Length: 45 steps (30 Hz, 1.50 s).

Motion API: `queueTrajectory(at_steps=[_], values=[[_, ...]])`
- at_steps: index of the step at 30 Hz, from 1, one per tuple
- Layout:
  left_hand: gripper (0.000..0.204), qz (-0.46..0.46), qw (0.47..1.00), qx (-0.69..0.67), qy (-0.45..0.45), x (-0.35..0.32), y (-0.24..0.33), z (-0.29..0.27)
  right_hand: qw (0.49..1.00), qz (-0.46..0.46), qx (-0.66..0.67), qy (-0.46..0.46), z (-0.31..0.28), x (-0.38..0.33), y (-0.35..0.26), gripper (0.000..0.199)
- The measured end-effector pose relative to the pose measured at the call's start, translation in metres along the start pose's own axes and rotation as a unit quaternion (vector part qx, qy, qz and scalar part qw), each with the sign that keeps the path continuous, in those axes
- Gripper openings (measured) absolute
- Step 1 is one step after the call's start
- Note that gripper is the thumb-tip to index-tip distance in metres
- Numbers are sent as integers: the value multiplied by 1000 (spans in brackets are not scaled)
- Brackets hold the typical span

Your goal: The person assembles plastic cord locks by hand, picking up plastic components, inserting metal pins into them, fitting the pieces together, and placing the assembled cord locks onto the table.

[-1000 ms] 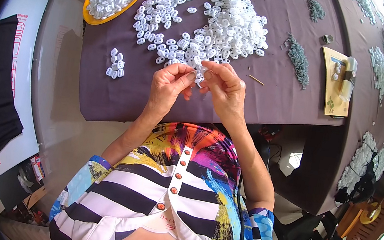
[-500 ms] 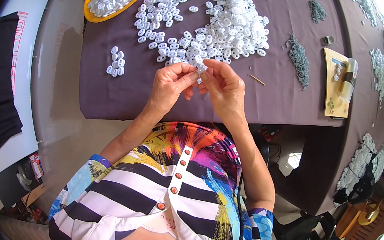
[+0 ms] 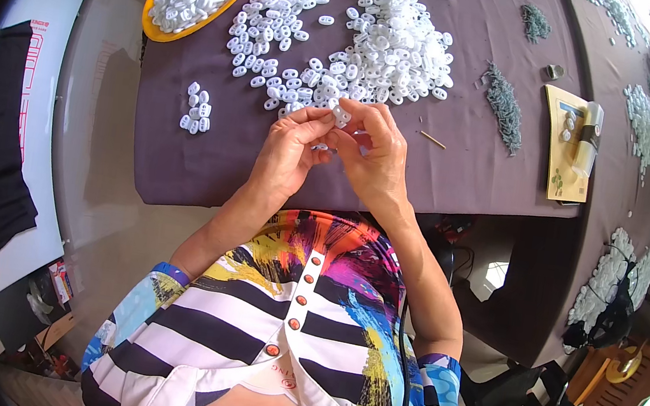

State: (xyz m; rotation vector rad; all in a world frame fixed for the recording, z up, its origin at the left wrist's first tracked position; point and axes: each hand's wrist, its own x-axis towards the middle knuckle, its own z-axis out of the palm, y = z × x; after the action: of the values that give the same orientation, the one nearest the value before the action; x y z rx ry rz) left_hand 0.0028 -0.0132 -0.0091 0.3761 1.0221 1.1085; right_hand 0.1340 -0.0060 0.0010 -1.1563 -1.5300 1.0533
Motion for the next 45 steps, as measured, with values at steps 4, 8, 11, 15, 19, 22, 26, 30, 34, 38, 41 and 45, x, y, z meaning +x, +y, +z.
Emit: queueTrajectory(at_steps=[4, 8, 11, 15, 19, 22, 26, 30, 34, 38, 41, 45], values=[[13, -34, 999, -34, -10, -5, 2, 6, 995, -53, -89, 10, -2, 1, 1, 36], [13, -31, 999, -8, -30, -5, 3, 6, 993, -75, -93, 5, -5, 1, -1, 36], [16, -29, 997, 36, -56, -7, 11, 7, 997, -62, -45, -23, -9, 0, 0, 35], [19, 13, 991, 111, -68, 0, 10, 1, 996, -67, -29, -48, -8, -2, 1, 36], [19, 53, 992, 111, -26, 1, 4, 3, 997, -60, -35, -22, -2, -5, 0, 37], [19, 68, 992, 104, -13, 1, 2, 4, 998, -53, -32, -7, 3, -5, -2, 38], [19, 83, 988, 127, -23, 1, 2, 4, 998, -38, -41, -1, 3, -6, 1, 37], [20, 74, 988, 131, -19, -1, 3, 6, 998, -41, -57, -3, 1, -5, 0, 32], [21, 110, 972, 201, -40, -1, 10, 1, 995, -58, -76, -20, -3, -4, -1, 30], [20, 125, 964, 227, -59, -1, 11, -2, 992, -68, -96, -36, -4, -3, -2, 28], [20, 120, 969, 203, -71, -2, 9, -4, 990, -81, -105, -47, -5, -4, 1, 25], [20, 95, 978, 175, -60, -4, 9, -3, 989, -86, -105, -57, -4, -2, 3, 24]])
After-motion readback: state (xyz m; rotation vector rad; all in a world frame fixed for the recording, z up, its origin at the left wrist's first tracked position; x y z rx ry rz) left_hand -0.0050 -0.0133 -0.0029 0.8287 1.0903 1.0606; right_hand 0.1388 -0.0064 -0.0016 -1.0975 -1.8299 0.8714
